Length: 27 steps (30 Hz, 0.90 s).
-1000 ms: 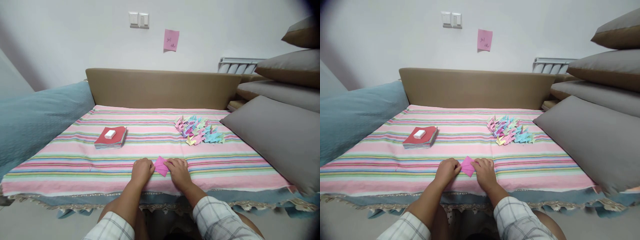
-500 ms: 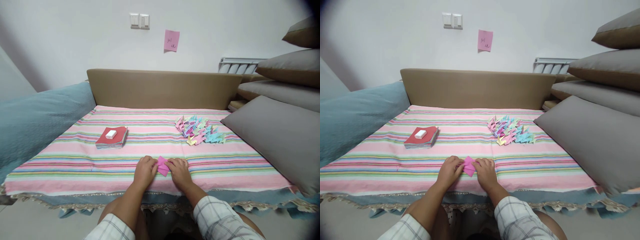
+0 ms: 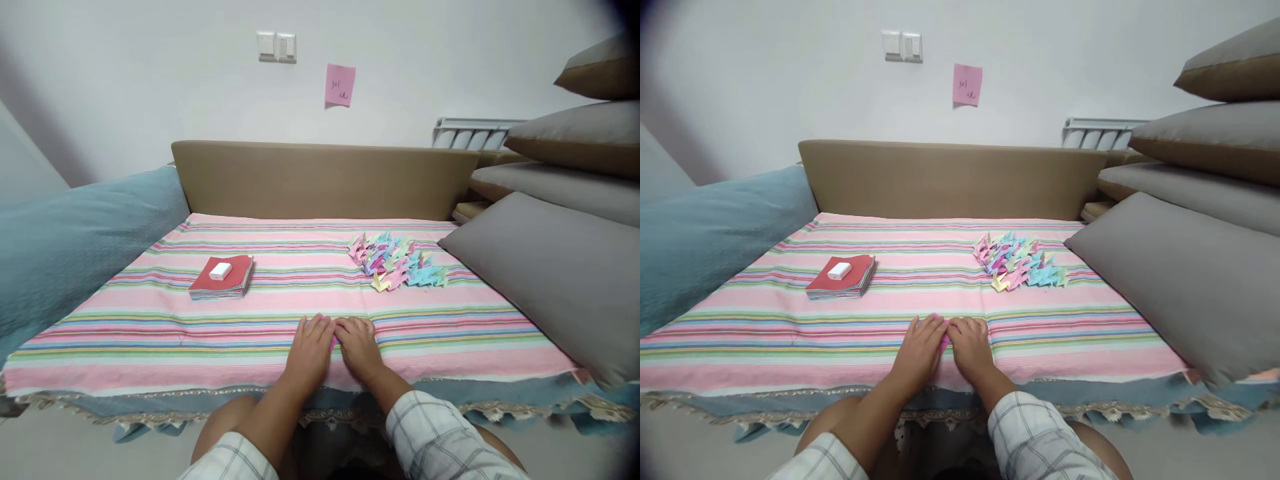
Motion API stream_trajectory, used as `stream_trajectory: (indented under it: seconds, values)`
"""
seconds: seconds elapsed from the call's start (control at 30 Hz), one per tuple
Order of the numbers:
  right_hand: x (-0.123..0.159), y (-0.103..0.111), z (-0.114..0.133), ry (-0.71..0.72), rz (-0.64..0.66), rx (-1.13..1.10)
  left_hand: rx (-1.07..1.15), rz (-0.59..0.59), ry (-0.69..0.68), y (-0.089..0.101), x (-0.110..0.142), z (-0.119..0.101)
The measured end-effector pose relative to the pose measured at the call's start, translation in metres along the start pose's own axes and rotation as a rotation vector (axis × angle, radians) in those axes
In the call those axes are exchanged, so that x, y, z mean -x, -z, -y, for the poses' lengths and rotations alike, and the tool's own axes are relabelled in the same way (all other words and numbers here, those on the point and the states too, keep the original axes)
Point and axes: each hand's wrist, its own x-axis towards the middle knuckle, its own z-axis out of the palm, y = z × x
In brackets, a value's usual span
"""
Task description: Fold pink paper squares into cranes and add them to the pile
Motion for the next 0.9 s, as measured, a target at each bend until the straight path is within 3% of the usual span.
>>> stream_trajectory:
  seconds: [0.17, 0.5, 0.9]
  values:
    - [-0.001, 0.0, -0.001, -0.049, -0.033, -0.075, -0.025, 0.124, 0.002, -0.022, 0.008, -0.004]
    - [-0.005, -0.004, -0.021, -0.3, -0.211, -0.42, -0.066, 0.16, 0.013, -0.025, 0.009, -0.003]
    - [-0.022, -0.002, -0.021, -0.542, -0.043, -0.445, -0.086, 0.135, 0.005, -0.028, 0.011, -0.003]
